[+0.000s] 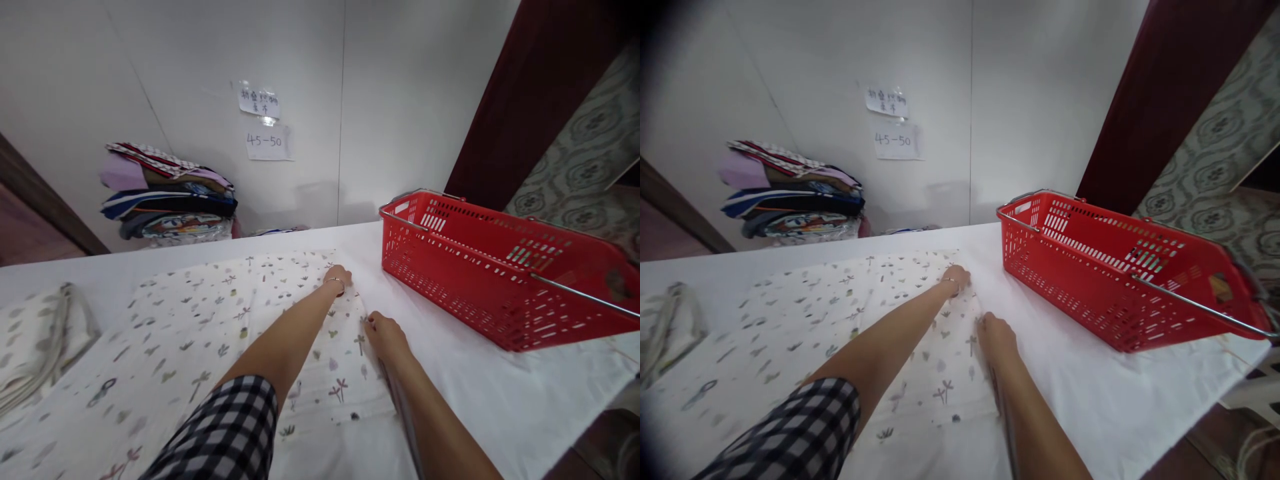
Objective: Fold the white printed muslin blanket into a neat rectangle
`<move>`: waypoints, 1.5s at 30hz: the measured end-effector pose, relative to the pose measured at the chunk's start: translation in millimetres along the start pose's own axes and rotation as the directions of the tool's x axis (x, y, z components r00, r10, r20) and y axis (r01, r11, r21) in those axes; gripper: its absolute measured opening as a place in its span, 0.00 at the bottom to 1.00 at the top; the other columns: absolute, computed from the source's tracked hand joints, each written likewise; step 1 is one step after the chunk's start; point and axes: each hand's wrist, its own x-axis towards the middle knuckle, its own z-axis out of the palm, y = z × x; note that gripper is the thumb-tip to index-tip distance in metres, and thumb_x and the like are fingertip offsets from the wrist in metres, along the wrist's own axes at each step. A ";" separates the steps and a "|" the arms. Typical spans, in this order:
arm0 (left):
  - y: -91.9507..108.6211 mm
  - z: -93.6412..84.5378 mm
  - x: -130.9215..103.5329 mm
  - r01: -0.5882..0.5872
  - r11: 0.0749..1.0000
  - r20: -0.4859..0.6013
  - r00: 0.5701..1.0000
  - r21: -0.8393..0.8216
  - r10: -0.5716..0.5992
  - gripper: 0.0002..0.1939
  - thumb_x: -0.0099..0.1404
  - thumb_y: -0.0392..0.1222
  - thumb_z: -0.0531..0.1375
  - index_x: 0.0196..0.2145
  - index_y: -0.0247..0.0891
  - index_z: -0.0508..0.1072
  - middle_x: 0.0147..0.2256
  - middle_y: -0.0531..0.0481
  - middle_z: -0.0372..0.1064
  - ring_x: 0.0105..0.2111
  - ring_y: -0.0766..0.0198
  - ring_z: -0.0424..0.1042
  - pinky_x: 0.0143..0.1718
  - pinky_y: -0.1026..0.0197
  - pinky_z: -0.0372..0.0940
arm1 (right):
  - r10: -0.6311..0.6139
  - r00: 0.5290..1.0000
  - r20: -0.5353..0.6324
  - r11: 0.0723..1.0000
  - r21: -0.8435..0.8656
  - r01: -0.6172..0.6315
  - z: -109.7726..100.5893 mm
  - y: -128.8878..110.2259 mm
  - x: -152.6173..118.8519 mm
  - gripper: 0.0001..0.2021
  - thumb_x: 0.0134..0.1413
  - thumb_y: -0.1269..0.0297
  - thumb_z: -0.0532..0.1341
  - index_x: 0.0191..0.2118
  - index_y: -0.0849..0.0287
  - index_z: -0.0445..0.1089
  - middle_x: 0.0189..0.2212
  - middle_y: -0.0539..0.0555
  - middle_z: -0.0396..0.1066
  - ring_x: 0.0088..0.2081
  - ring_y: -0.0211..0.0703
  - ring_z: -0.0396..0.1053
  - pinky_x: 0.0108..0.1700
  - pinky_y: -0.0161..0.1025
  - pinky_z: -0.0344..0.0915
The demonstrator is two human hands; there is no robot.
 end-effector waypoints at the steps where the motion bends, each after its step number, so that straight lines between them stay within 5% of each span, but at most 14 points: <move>1: -1.3 -2.6 -2.0 0.019 1.000 -0.041 0.999 0.016 -0.018 0.18 0.65 0.45 0.48 0.40 0.33 0.73 0.40 0.36 0.71 0.42 0.55 0.71 0.40 0.58 0.63 | 0.002 1.000 0.001 1.000 0.004 -0.002 -0.3 0.9 -0.2 0.13 0.58 0.60 0.48 0.43 0.56 0.65 0.36 0.57 0.72 0.38 0.46 0.68 0.33 0.36 0.54; 7: -49.8 -22.7 -20.0 -0.015 0.992 -0.223 0.974 0.128 0.044 0.22 0.64 0.50 0.47 0.52 0.40 0.64 0.57 0.43 0.57 0.57 0.55 0.54 0.56 0.53 0.50 | 0.009 1.000 0.024 0.999 0.035 -0.010 -5.8 2.4 -4.4 0.16 0.58 0.57 0.48 0.44 0.58 0.66 0.37 0.58 0.72 0.39 0.46 0.68 0.34 0.36 0.55; 12: -126.0 -36.8 -28.2 0.151 0.950 -0.207 0.974 0.273 -0.095 0.36 0.62 0.62 0.41 0.61 0.38 0.51 0.64 0.44 0.39 0.63 0.48 0.36 0.59 0.42 0.37 | -0.008 1.000 0.022 0.996 0.088 0.006 -10.1 0.4 -8.6 0.13 0.56 0.61 0.51 0.44 0.57 0.66 0.37 0.57 0.72 0.38 0.45 0.68 0.34 0.35 0.56; 16: -159.9 -41.6 -26.2 0.168 0.948 -0.154 0.980 0.271 -0.129 0.38 0.61 0.65 0.37 0.63 0.41 0.46 0.65 0.49 0.33 0.63 0.49 0.33 0.59 0.41 0.36 | -0.036 0.998 0.044 0.982 0.186 0.028 -9.0 0.5 -9.6 0.14 0.55 0.61 0.52 0.46 0.56 0.66 0.37 0.55 0.72 0.36 0.42 0.68 0.35 0.34 0.56; 23: -151.5 -53.2 -25.4 0.129 0.961 -0.136 0.986 0.244 -0.098 0.35 0.64 0.62 0.39 0.62 0.39 0.48 0.64 0.44 0.35 0.62 0.46 0.37 0.58 0.40 0.37 | -0.042 0.995 0.091 0.970 0.243 0.018 -10.0 1.4 -11.2 0.15 0.55 0.59 0.54 0.47 0.58 0.66 0.38 0.55 0.72 0.38 0.42 0.68 0.35 0.33 0.57; 27: -137.4 -48.1 -53.6 -0.018 0.956 -0.127 0.990 0.292 0.058 0.35 0.63 0.63 0.38 0.62 0.42 0.49 0.64 0.50 0.35 0.63 0.51 0.35 0.60 0.43 0.33 | -0.094 0.991 0.093 0.948 0.314 0.060 -10.7 0.5 -13.1 0.15 0.55 0.60 0.54 0.46 0.58 0.67 0.35 0.54 0.72 0.35 0.40 0.67 0.34 0.33 0.56; 31: -146.5 -32.4 -91.8 -0.162 0.911 -0.081 0.975 0.379 0.207 0.36 0.62 0.65 0.39 0.61 0.45 0.52 0.64 0.51 0.36 0.63 0.54 0.34 0.60 0.44 0.29 | -0.127 0.987 0.104 0.939 0.334 0.085 -12.7 -0.8 -16.7 0.13 0.54 0.60 0.53 0.41 0.59 0.69 0.31 0.53 0.71 0.31 0.39 0.66 0.31 0.33 0.55; 36: -170.3 -33.7 -106.9 -0.020 0.950 -0.047 0.998 0.313 0.037 0.34 0.62 0.63 0.40 0.62 0.46 0.49 0.64 0.50 0.36 0.63 0.52 0.34 0.60 0.43 0.34 | -0.143 0.977 0.158 0.936 0.341 0.082 -14.4 2.2 -17.7 0.09 0.53 0.61 0.53 0.32 0.60 0.66 0.28 0.52 0.70 0.27 0.36 0.65 0.27 0.31 0.53; 39: -169.9 -47.2 -110.1 -0.032 0.973 -0.031 0.999 0.228 0.040 0.31 0.65 0.59 0.40 0.61 0.46 0.50 0.64 0.51 0.36 0.63 0.55 0.36 0.60 0.46 0.38 | -0.170 0.954 0.248 0.921 0.383 0.064 -12.9 7.8 -15.1 0.08 0.53 0.61 0.53 0.28 0.60 0.62 0.22 0.50 0.68 0.21 0.35 0.64 0.24 0.31 0.53; 42: -178.2 -63.8 -125.2 0.010 0.984 -0.163 0.986 0.178 0.020 0.28 0.66 0.58 0.39 0.60 0.48 0.53 0.63 0.52 0.41 0.63 0.57 0.39 0.60 0.48 0.38 | -0.184 0.912 0.368 0.907 0.422 0.013 -11.7 13.0 -13.5 0.10 0.54 0.58 0.52 0.28 0.59 0.61 0.14 0.47 0.62 0.15 0.36 0.62 0.20 0.31 0.52; 45: -213.3 -79.4 -155.3 0.203 0.963 -0.270 0.951 0.179 -0.150 0.27 0.66 0.56 0.40 0.58 0.46 0.57 0.62 0.50 0.45 0.62 0.57 0.42 0.60 0.49 0.41 | -0.208 0.890 0.406 0.899 0.439 0.010 -11.5 15.2 -14.3 0.13 0.54 0.54 0.52 0.28 0.58 0.60 0.10 0.45 0.58 0.13 0.36 0.60 0.17 0.31 0.50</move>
